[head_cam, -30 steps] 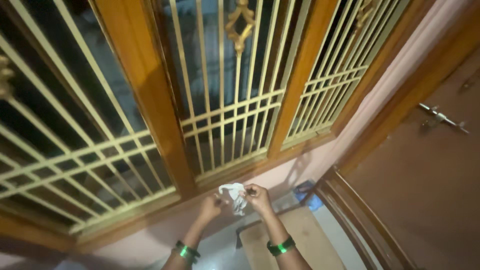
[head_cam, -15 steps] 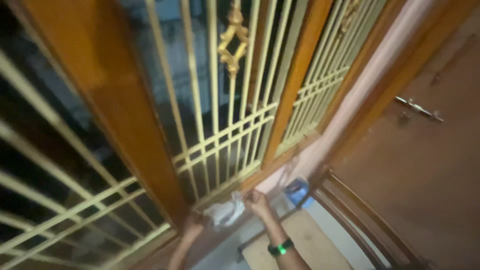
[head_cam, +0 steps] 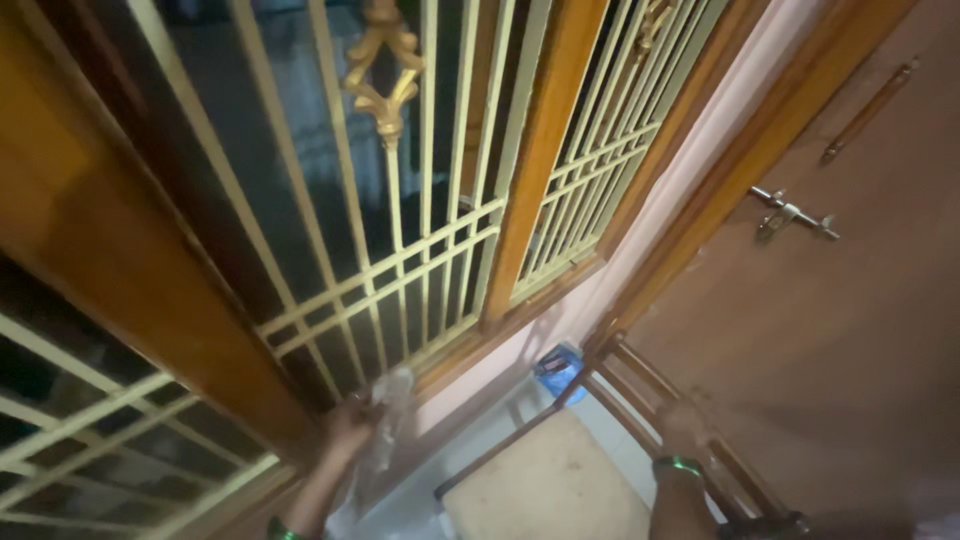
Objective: The person cleans wooden window grills using a wet cloth, dipping it into a green bucket of water and wiping the bars of the window.
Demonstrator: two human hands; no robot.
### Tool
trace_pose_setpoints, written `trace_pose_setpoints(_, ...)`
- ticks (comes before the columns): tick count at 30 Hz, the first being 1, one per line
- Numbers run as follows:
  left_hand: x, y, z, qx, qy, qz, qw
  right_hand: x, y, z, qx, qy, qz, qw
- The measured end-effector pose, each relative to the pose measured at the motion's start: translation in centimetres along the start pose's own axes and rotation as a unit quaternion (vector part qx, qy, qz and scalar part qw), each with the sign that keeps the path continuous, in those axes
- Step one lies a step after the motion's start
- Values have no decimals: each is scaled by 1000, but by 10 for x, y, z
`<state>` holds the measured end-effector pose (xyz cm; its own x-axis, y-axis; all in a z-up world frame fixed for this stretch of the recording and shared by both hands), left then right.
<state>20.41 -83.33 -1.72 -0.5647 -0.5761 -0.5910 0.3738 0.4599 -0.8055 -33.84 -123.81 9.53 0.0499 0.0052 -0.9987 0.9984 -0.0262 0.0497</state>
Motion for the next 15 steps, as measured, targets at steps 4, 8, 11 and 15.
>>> trace_pose_setpoints(4,19,0,16,10,31,-118,993,-4,-30,13,0,61,-86,994)
trace_pose_setpoints(8,18,-1,8,15,-17,-18,1000,16,-53,5,-5,98,-122,988)
trace_pose_setpoints(11,19,6,-6,-60,27,-18,998,33,-72,-14,-1,122,-140,983)
trace_pose_setpoints(15,17,-15,-10,-3,48,-24,999,35,-83,-24,7,123,-149,981)
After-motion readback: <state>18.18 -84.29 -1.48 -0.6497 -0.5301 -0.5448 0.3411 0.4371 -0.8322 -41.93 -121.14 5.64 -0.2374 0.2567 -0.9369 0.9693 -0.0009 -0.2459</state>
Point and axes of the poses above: each hand's wrist, its own z-axis towards the middle knuckle, its own x-axis out of the palm, y = z × x, the point moved 10 cm from there along z, towards the middle knuckle, and after that the axes turned 3 degrees about y, right-handed, at the moved point
